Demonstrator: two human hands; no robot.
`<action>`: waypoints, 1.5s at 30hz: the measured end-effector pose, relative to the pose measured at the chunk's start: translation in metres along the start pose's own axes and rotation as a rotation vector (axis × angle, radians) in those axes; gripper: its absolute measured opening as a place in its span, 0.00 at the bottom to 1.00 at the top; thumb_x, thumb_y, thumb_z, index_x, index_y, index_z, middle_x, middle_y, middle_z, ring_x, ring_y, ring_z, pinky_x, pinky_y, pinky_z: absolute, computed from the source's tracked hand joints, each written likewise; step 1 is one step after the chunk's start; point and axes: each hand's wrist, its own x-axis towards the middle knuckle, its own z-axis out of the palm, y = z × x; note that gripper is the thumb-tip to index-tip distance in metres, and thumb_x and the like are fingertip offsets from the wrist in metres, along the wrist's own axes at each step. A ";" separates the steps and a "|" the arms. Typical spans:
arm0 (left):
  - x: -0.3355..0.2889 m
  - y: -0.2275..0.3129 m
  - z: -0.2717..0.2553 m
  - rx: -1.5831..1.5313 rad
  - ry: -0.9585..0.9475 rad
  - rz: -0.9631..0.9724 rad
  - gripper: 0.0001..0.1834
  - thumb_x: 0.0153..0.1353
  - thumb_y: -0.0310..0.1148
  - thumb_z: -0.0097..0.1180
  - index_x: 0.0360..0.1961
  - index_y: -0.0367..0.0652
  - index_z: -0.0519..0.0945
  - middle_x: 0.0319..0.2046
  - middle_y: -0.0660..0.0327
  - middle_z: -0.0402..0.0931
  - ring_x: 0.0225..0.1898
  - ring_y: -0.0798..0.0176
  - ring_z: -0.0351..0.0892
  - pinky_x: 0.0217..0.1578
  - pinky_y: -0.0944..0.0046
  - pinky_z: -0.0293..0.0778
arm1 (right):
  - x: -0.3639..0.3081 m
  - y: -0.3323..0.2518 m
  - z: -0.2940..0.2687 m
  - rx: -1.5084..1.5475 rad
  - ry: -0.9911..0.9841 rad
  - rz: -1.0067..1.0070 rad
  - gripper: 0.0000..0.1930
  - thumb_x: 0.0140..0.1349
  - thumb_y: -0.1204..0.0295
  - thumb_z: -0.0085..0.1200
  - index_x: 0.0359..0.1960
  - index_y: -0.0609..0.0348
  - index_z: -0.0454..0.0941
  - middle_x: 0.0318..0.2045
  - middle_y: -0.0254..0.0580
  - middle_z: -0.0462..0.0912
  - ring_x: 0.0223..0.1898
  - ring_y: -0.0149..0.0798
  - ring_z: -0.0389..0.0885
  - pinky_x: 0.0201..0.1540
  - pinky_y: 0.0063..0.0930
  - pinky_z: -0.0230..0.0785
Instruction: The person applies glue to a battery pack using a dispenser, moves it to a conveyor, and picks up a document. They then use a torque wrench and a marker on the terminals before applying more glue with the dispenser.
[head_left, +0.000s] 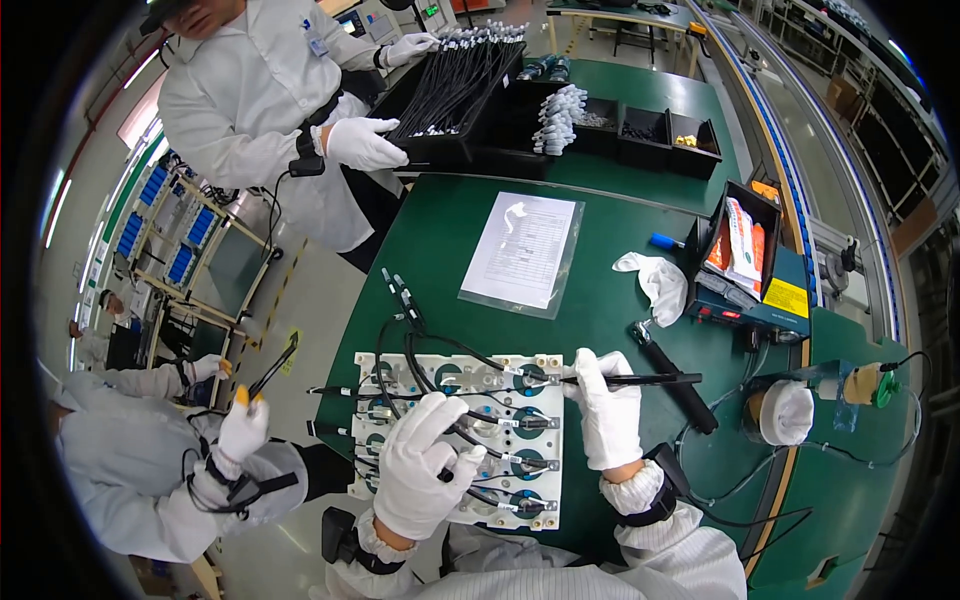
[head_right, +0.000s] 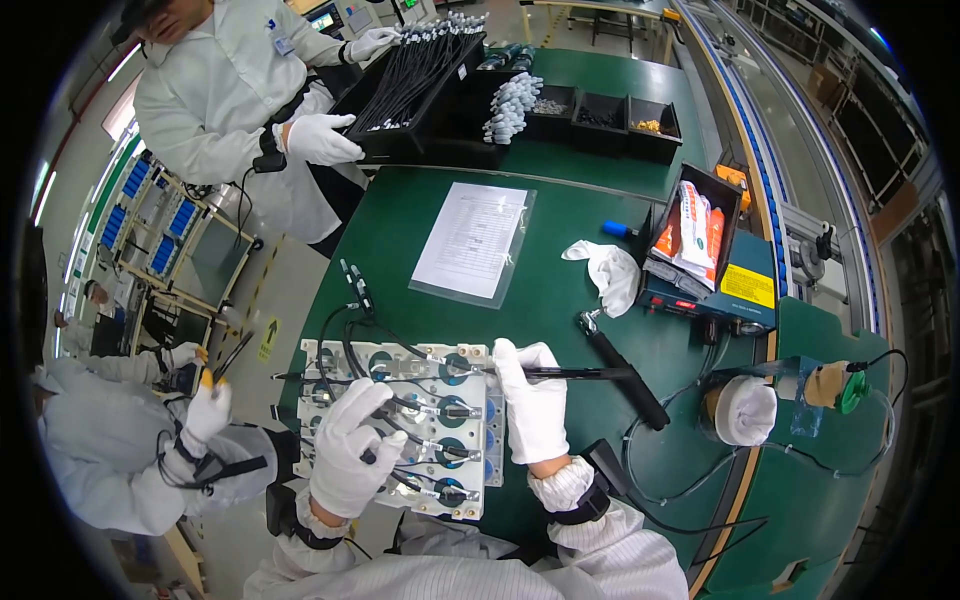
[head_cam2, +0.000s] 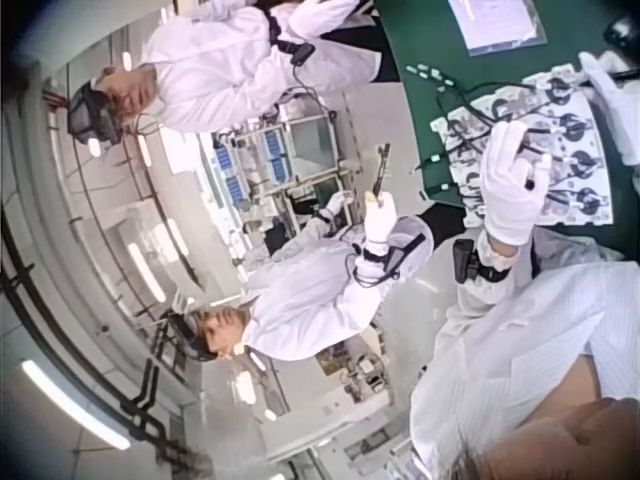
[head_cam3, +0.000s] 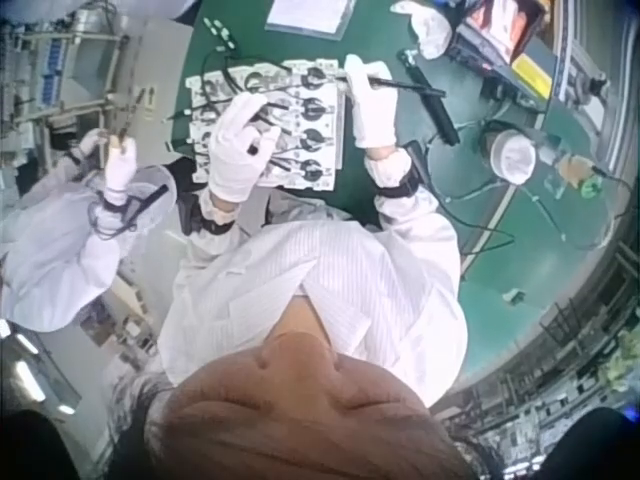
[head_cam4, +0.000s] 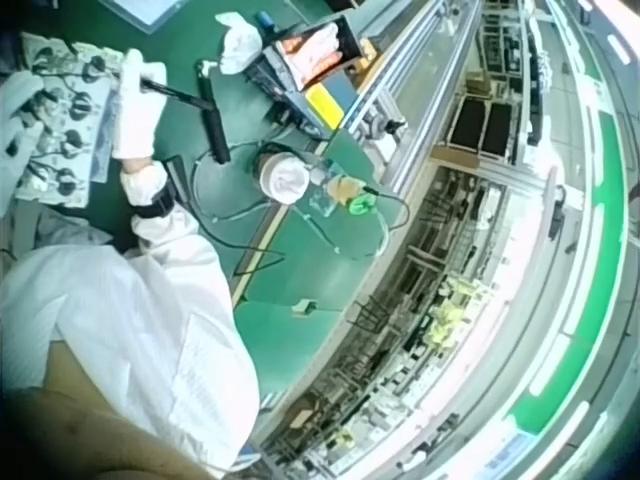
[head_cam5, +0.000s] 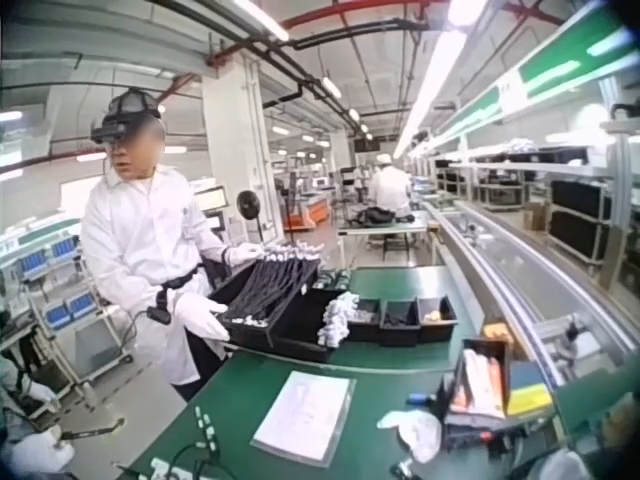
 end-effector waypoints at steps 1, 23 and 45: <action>0.000 0.000 0.000 0.000 -0.003 0.002 0.12 0.44 0.29 0.64 0.13 0.35 0.74 0.45 0.55 0.77 0.50 0.47 0.74 0.48 0.51 0.71 | 0.000 -0.001 0.001 -0.026 -0.001 -0.008 0.12 0.63 0.69 0.56 0.23 0.55 0.68 0.23 0.32 0.75 0.25 0.24 0.75 0.28 0.17 0.71; -0.003 -0.002 0.002 0.004 -0.012 0.018 0.16 0.46 0.26 0.63 0.12 0.36 0.67 0.47 0.50 0.76 0.52 0.43 0.73 0.50 0.50 0.70 | -0.015 -0.012 -0.025 -0.172 0.006 -0.061 0.11 0.62 0.66 0.58 0.35 0.63 0.76 0.27 0.38 0.80 0.31 0.29 0.79 0.38 0.24 0.73; -0.003 -0.003 0.003 0.017 -0.007 0.019 0.17 0.46 0.28 0.63 0.11 0.36 0.67 0.47 0.51 0.76 0.52 0.44 0.73 0.49 0.49 0.70 | -0.041 -0.003 -0.016 -0.003 0.011 0.079 0.14 0.66 0.65 0.51 0.25 0.56 0.66 0.21 0.39 0.76 0.22 0.26 0.69 0.31 0.24 0.68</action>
